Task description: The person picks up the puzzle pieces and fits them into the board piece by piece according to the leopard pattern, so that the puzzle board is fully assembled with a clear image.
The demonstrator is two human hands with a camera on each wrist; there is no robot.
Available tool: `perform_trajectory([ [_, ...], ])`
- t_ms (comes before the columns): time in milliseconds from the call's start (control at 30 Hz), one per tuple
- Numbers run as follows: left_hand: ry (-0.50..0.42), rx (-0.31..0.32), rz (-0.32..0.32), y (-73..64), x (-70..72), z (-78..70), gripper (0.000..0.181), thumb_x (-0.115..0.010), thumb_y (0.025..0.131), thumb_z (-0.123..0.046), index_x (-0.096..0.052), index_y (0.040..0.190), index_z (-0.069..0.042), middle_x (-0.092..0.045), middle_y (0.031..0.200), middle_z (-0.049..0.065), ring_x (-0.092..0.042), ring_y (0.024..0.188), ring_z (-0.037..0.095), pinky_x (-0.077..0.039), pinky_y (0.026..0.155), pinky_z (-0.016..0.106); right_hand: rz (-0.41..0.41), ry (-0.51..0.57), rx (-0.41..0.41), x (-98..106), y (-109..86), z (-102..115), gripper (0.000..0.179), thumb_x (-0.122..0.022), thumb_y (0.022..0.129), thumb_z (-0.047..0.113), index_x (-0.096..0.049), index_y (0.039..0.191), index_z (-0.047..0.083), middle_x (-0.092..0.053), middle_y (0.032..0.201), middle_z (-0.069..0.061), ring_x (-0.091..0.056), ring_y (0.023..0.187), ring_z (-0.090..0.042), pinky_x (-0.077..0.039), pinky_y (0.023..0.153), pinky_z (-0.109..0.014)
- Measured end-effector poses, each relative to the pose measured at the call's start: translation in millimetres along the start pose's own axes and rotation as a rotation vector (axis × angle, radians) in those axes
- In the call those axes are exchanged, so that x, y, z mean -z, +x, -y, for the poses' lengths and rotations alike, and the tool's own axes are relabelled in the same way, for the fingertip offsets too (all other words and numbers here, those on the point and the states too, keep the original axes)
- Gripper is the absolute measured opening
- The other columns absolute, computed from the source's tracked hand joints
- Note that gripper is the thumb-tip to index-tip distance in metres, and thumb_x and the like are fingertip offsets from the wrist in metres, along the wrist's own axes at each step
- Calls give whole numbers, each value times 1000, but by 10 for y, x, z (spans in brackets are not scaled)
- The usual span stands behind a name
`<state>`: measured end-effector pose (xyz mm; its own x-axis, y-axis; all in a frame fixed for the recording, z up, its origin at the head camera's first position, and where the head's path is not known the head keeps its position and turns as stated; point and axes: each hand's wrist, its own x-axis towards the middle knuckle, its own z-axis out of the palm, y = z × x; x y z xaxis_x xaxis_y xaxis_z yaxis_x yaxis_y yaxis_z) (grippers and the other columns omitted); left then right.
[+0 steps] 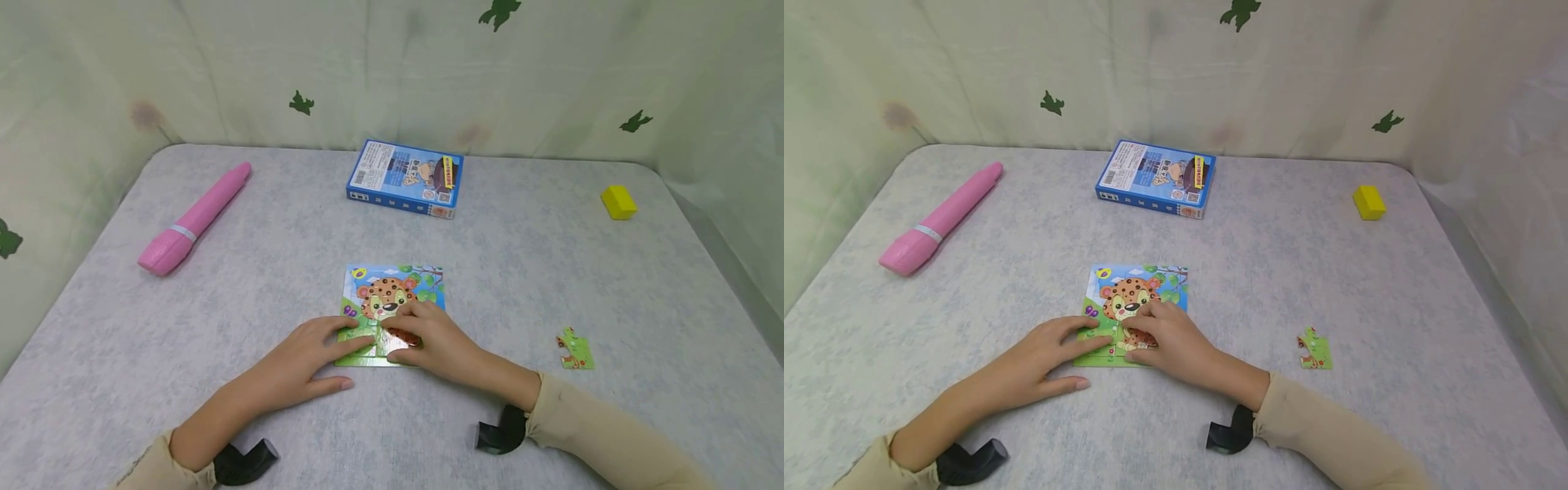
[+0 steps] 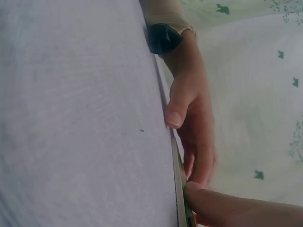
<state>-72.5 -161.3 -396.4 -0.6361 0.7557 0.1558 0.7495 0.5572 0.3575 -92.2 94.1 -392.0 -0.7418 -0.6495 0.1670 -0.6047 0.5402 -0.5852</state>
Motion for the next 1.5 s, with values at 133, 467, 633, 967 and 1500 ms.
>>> perform_trajectory([
  [133, -1, -3, 2, -8, 0, -1, 53, -57, 85, -44, -44, 134, -30, -36, 136, 8, -31, 123, 25, -28, 96, 46, 7, 14, 12, -14, 10, -27, 43, -71, 76, 31, -63, 116, 16, -49, 100, 8, -40, 85, -8, -34, 78, -29],
  [467, -12, 25, 28, -8, -6, -7, 52, -55, 86, -45, -44, 134, -30, -34, 136, 6, -29, 124, 23, -26, 98, 46, 35, -39, 49, 17, 27, -57, 45, -70, 75, 36, -63, 116, 18, -44, 96, 10, -36, 79, -9, -32, 70, -27],
  [633, -19, 22, 15, -11, -8, -8, 51, -56, 86, -45, -45, 133, -30, -34, 137, 6, -29, 125, 23, -26, 97, 45, 139, -16, 61, 109, 14, -102, 52, -68, 77, 39, -56, 125, 21, -43, 106, 8, -37, 91, -11, -32, 79, -32],
  [967, -33, 32, 5, -10, -15, -10, 52, -57, 85, -44, -44, 133, -30, -34, 137, 5, -29, 125, 22, -26, 97, 45, 95, 236, -106, 360, -228, -104, 72, -70, 77, 34, -34, 137, 17, -34, 129, 0, -41, 111, -16, -39, 90, -36],
  [1500, -29, 42, 18, -16, -21, -16, 52, -57, 85, -45, -45, 133, -29, -32, 138, 4, -27, 126, 21, -25, 98, 44, -328, 4, -163, 988, -1204, -292, 91, -80, 59, -4, -34, 136, 8, -37, 129, -3, -38, 108, -10, -29, 87, -13],
])
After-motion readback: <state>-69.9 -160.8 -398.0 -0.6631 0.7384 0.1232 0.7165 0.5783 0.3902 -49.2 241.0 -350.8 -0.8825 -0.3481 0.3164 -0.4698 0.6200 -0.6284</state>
